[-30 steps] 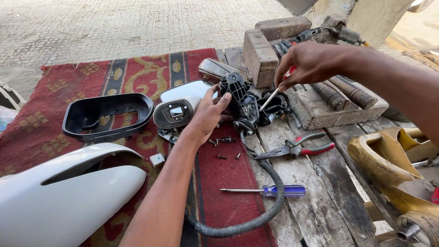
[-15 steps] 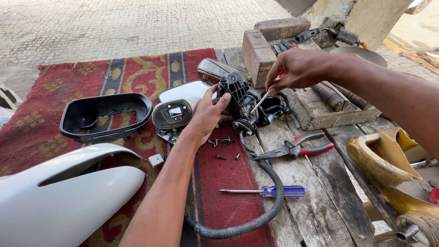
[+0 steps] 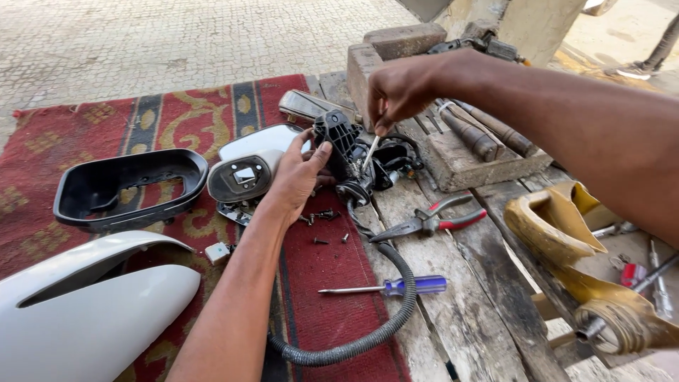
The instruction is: Disassembling and repairing a car side mirror assembly using hand tools on a workbench.
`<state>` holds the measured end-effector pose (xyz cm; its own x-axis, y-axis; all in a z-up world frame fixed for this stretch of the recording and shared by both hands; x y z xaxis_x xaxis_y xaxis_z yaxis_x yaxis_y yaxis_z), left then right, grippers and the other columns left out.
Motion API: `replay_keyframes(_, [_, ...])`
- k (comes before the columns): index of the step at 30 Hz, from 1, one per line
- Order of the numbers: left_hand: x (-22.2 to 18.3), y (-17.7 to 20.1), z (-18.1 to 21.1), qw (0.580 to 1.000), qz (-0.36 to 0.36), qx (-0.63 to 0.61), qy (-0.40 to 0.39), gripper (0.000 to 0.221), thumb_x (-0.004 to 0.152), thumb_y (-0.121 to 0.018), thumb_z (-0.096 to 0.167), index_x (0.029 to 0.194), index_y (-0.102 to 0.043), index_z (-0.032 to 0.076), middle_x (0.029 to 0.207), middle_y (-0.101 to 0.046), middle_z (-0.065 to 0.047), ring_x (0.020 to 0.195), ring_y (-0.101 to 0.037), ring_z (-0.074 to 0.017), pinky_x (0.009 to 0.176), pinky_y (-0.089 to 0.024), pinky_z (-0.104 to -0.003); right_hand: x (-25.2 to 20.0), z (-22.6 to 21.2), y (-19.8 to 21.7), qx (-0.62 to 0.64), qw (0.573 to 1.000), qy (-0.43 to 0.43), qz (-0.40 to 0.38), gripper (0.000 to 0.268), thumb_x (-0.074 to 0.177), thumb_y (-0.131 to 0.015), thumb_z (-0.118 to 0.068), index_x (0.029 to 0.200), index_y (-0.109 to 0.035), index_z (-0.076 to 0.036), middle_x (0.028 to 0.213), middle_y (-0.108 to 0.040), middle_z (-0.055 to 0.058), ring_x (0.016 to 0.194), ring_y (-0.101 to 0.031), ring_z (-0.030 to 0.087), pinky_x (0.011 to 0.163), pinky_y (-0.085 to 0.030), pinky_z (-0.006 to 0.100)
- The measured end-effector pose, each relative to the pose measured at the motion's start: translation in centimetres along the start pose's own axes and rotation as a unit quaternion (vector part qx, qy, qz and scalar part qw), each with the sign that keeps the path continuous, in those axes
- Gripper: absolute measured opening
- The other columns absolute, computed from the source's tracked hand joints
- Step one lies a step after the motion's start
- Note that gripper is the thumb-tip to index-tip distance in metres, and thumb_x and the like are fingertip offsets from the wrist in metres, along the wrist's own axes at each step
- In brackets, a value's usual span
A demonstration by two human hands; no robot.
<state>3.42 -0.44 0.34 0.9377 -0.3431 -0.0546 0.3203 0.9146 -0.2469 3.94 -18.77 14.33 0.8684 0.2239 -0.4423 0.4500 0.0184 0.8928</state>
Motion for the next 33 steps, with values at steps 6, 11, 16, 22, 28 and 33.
replay_keyframes(6, [0.3,0.2,-0.4,1.000,-0.004,0.016,-0.016,0.073,0.093,-0.066,0.021,0.158,-0.036,0.008,0.114,-0.064,-0.017,0.087,-0.068,-0.0223,0.068,-0.064,-0.032,-0.1,0.0,-0.2,0.010,1.000,-0.007,0.008,0.017,0.093,-0.073,-0.020,0.106,-0.081,-0.015,0.128,-0.076,0.002,0.122,-0.068,0.020,0.112,-0.046,0.055])
replay_keyframes(11, [0.0,0.0,-0.2,1.000,0.007,0.025,-0.009,0.072,0.094,-0.066,0.021,0.158,-0.036,0.009,0.112,-0.063,-0.016,0.087,-0.068,-0.0217,0.070,-0.064,-0.032,0.1,0.4,-0.2,-0.014,1.000,0.002,0.017,0.019,0.093,-0.073,-0.023,0.109,-0.082,-0.016,0.130,-0.075,0.002,0.124,-0.067,0.020,0.112,-0.047,0.055])
replay_keyframes(16, [0.2,0.1,-0.4,1.000,-0.002,0.012,-0.012,0.070,0.094,-0.066,0.020,0.157,-0.039,0.009,0.113,-0.063,-0.016,0.093,-0.066,-0.0217,0.070,-0.065,-0.033,0.1,0.2,-0.3,-0.015,1.000,0.012,0.020,0.019,0.092,-0.074,-0.023,0.107,-0.083,-0.016,0.128,-0.075,0.004,0.125,-0.066,0.022,0.112,-0.045,0.055])
replay_keyframes(22, [-0.1,0.0,-0.3,1.000,-0.004,0.002,-0.007,0.074,0.092,-0.067,0.018,0.158,-0.036,0.007,0.121,-0.059,-0.017,0.099,-0.065,-0.0230,0.072,-0.065,-0.031,-1.2,-0.5,-0.4,0.010,1.000,-0.020,0.020,0.016,0.094,-0.073,-0.018,0.106,-0.082,-0.015,0.126,-0.076,0.003,0.125,-0.065,0.023,0.114,-0.041,0.061])
replay_keyframes(28, [-0.1,0.0,-0.1,1.000,-0.013,0.010,-0.023,0.074,0.092,-0.066,0.021,0.158,-0.034,0.007,0.121,-0.067,-0.020,0.098,-0.070,-0.0247,0.070,-0.065,-0.032,-0.7,-0.1,-0.3,-0.001,1.000,0.001,0.027,0.014,0.093,-0.073,-0.020,0.104,-0.081,-0.015,0.128,-0.075,0.003,0.126,-0.066,0.022,0.117,-0.040,0.061])
replay_keyframes(33, [2.9,1.8,-3.0,0.999,0.004,-0.003,-0.054,0.068,0.100,-0.069,0.023,0.158,-0.036,0.007,0.102,-0.062,-0.016,0.081,-0.071,-0.0273,0.068,-0.065,-0.037,0.8,2.1,-0.5,0.005,0.995,0.090,0.048,0.010,0.087,-0.079,-0.023,0.094,-0.085,-0.019,0.102,-0.080,0.015,0.113,-0.070,0.038,0.105,-0.049,0.050])
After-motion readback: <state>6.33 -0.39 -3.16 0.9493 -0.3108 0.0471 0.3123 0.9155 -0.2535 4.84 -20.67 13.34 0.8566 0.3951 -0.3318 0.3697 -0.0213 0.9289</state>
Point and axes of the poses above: each hand's wrist, its own x-axis towards the middle knuckle, its own y-axis out of the back of the hand, z = x × y, the point moved 3 cm from there along x, towards the middle knuckle
